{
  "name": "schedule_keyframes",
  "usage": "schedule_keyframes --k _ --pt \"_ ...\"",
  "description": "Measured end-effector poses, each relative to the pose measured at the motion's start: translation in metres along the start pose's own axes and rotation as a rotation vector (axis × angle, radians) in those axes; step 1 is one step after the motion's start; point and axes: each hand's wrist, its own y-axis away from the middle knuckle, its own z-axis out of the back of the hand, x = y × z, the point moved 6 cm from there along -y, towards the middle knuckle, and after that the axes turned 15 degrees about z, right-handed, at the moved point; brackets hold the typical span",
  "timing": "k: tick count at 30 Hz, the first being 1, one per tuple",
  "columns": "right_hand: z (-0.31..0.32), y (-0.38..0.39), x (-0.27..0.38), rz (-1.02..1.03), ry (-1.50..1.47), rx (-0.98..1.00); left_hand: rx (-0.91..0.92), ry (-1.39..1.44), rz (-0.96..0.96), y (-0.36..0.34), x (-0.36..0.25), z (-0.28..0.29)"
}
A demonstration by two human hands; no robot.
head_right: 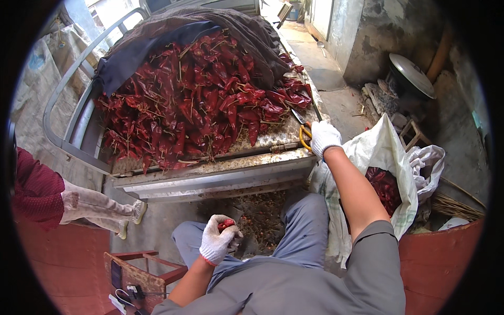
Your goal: The person sits on the ground and removes stems from dried red chilies, using hands and occasionally scissors. The person places the de-stemmed chilies into a white sack and discards the stems onto the floor.
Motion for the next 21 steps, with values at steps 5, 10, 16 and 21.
schedule_keyframes --k 5,10,16,21 --pt "-0.001 0.016 0.003 -0.088 -0.054 0.153 -0.006 0.016 -0.052 0.003 -0.008 -0.005" --pt "-0.033 0.091 0.009 -0.187 -0.956 0.084 0.086 0.134 -0.039 0.006 -0.016 -0.001" --pt "0.005 0.173 0.121 0.02 -1.447 0.084 0.2 0.297 -0.072 0.016 -0.028 0.0" --pt "0.047 0.195 0.181 0.54 -0.854 -0.006 0.218 0.204 -0.061 0.024 -0.036 -0.001"
